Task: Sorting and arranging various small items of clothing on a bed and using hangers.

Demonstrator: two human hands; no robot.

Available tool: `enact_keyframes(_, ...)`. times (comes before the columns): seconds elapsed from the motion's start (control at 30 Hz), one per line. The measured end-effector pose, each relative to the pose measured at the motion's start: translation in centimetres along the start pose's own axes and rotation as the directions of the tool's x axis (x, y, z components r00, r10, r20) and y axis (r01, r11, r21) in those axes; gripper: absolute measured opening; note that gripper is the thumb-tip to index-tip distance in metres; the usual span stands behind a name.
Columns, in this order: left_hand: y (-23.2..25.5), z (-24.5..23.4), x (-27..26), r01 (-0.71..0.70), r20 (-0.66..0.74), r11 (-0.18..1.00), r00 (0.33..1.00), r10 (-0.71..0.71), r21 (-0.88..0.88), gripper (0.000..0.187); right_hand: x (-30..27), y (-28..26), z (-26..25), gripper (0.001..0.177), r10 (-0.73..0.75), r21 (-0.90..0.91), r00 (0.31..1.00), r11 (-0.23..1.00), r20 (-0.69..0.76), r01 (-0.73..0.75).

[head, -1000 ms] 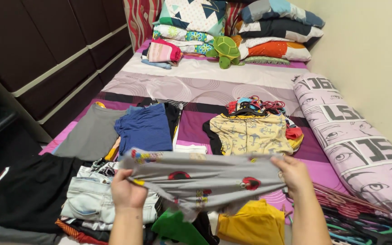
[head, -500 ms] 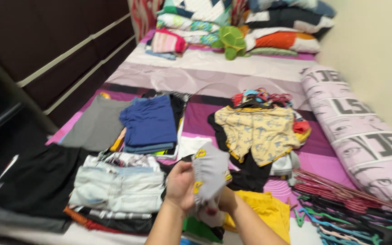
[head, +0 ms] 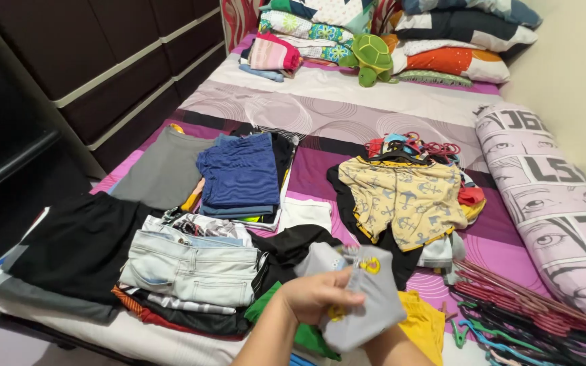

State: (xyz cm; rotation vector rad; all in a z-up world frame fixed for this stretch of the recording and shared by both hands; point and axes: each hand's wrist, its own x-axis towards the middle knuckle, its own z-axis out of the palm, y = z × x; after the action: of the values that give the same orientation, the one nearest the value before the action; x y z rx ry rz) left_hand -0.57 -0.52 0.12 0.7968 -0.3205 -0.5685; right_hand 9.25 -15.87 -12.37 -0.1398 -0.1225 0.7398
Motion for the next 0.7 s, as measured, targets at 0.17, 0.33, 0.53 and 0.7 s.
enact_keyframes(0.17,0.9,-1.8,-1.2,-0.051,-0.034,0.997,0.998,0.049,-0.051,0.062,1.9,0.2,3.3,0.069,0.145,-0.287,0.977,0.94,-0.156,-0.185)
enact_keyframes(0.33,3.8,-5.9,-2.5,-0.491,-0.482,0.852,0.8,0.359,-0.182,0.042,4.5,-7.3,8.9,0.052,0.139,-0.699,0.967,0.669,-0.214,-0.251)
enact_keyframes(0.53,4.3,-8.9,-3.7,-0.685,-0.771,0.686,0.292,0.565,0.243,0.034,1.4,-13.3,12.0,0.04,-0.495,-0.741,0.863,0.618,-0.106,0.263)
enact_keyframes(0.7,4.7,-2.0,-2.1,0.368,-0.464,0.411,0.067,0.883,0.834,0.024,2.7,-10.8,8.4,0.022,-0.657,-0.948,0.685,-0.183,0.315,0.26)
